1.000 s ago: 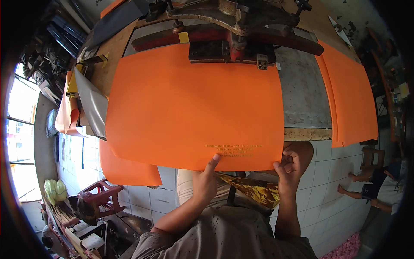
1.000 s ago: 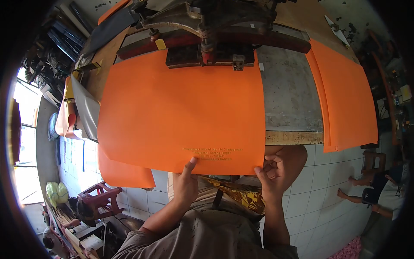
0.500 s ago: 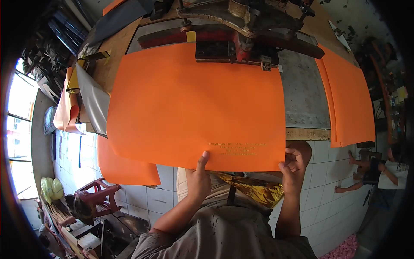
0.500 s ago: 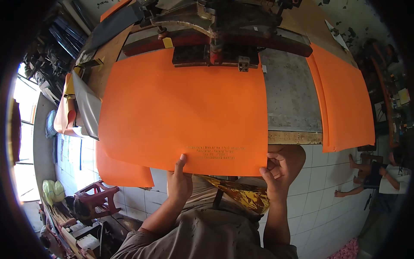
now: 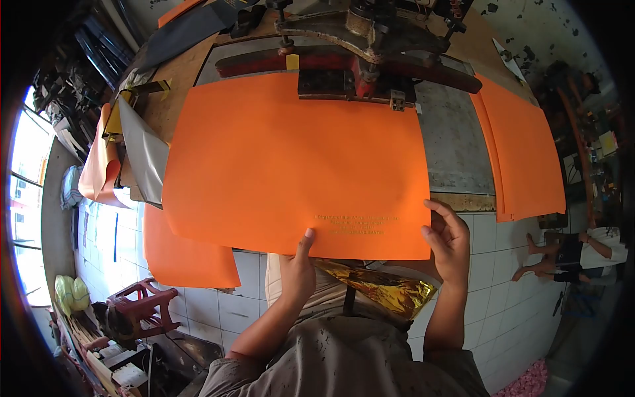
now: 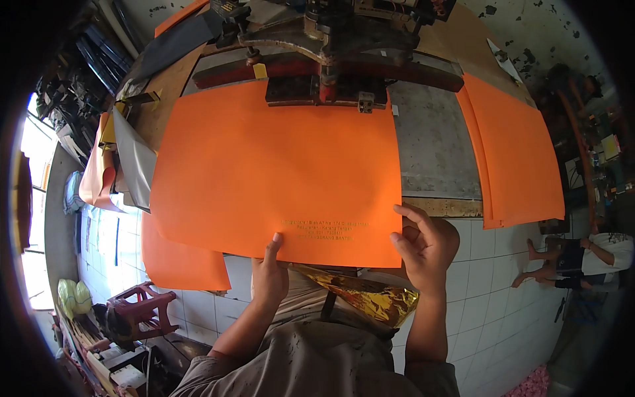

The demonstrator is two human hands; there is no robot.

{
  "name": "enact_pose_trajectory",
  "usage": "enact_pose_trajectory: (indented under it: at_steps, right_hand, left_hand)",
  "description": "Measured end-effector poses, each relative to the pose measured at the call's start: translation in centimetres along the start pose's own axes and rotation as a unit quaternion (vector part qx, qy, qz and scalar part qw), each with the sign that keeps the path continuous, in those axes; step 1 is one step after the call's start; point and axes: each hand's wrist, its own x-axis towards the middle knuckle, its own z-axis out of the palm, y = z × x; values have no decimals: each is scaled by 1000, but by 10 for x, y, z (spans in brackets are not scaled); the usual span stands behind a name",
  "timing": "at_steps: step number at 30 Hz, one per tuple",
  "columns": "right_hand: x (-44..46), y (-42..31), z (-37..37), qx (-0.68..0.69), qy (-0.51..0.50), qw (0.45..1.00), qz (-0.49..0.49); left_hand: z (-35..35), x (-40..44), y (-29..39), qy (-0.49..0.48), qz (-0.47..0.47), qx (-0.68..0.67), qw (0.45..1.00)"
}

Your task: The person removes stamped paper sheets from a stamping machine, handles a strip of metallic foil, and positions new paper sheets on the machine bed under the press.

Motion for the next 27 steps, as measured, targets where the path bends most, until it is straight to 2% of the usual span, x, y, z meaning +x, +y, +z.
enact_pose_trajectory:
  at_steps: [3, 7, 10, 12, 14, 15, 16, 17, 20, 21, 23, 24, 25, 27]
  right_hand:
    - [-3, -9, -3, -42, -23, 999, 24]
    - [-11, -13, -2, 55, -45, 996, 50]
    - [-16, -18, -11, 71, -71, 994, 39]
    - [-22, -21, -19, 88, -67, 994, 12]
    - [-33, -30, -36, 96, -55, 993, 49]
    - [-38, -36, -47, 98, -46, 992, 66]
    - [-44, -41, -62, 72, -42, 993, 78]
    - [-45, -43, -78, 66, -43, 994, 71]
    - [-51, -45, -131, 71, -39, 994, 78]
    - [-51, -48, -146, 65, -37, 993, 93]
    - [-49, -49, -167, 38, -48, 995, 79]
    - [-48, -52, -175, -4, -55, 995, 84]
    - [-47, -60, -183, -47, -62, 993, 90]
    - [-41, -72, -209, -141, -63, 983, 94]
  left_hand:
    - [-5, 2, -6, 14, 20, 22, 999]
    - [-3, -4, -1, 11, 21, 12, 1000]
    - [-16, -8, -3, 77, 42, -40, 995]
    - [-56, -5, -3, 87, 99, -117, 984]
    - [-86, -11, 26, 117, 106, -154, 975]
    - [-121, -14, 39, -47, 162, -161, 973]
    - [-117, -14, 57, 100, 197, -174, 960]
    - [-142, -17, 68, 44, 204, -180, 961]
    - [-126, -31, 102, -201, 116, -240, 943]
    - [-114, -31, 112, -206, 47, -230, 950]
    - [-141, -16, 83, -153, -26, 20, 988]
    - [-149, -10, 73, -121, -61, 147, 980]
    - [-105, -26, 66, -106, 36, 177, 978]
    - [-65, -29, 68, -152, 4, 305, 940]
